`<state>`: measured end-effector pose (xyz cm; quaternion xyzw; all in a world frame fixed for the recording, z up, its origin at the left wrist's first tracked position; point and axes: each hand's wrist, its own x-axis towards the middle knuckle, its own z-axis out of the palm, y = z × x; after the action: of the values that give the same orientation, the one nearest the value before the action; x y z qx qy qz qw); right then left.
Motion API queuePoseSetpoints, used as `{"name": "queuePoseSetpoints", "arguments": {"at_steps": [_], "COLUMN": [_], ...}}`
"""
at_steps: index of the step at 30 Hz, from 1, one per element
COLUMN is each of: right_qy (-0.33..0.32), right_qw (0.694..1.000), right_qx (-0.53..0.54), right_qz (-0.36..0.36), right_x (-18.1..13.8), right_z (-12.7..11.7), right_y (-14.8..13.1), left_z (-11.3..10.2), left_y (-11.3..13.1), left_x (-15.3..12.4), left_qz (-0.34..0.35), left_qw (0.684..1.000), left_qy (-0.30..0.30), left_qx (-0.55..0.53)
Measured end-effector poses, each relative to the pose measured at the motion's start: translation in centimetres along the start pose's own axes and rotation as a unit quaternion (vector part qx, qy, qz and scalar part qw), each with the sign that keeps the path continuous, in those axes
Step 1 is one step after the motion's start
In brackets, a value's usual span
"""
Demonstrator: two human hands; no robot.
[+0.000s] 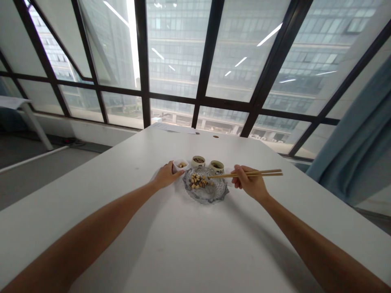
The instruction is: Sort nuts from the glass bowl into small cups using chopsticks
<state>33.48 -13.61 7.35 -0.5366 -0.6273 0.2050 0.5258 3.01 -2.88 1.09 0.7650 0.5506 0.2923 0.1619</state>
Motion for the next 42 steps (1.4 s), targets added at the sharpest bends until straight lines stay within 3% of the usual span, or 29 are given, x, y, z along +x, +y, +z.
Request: {"name": "queuePoseSetpoints", "arguments": {"at_steps": [5, 11, 23, 31, 38, 42], "right_qy": [0.103, 0.155, 0.155, 0.120, 0.130, 0.052], "right_qw": [0.968, 0.937, 0.945, 0.988, 0.988, 0.996], "right_qx": [0.194, 0.257, 0.243, 0.095, 0.047, 0.064], "right_qz": [0.119, 0.176, 0.154, 0.003, -0.072, -0.037], "right_x": [-1.3, -2.8, -2.8, -3.6, 2.3, 5.1], "right_z": [1.2, 2.5, 2.4, 2.6, 4.5, 6.2], "right_y": [3.0, 5.3, 5.1, 2.2, 0.3, 1.0], "left_z": [0.1, 0.1, 0.6, 0.7, 0.6, 0.4], "left_y": [-0.1, -0.2, -0.8, -1.0, -0.8, -0.6], "left_x": [0.1, 0.0, 0.4, 0.4, 0.3, 0.2], "left_qz": [0.002, 0.001, 0.000, 0.002, 0.005, 0.004], "left_qw": [1.000, 1.000, 1.000, 0.999, 0.999, 1.000], "left_qy": [0.004, 0.004, 0.019, 0.020, 0.016, 0.012], "left_qx": [0.010, 0.008, -0.019, -0.048, -0.045, -0.029]}}
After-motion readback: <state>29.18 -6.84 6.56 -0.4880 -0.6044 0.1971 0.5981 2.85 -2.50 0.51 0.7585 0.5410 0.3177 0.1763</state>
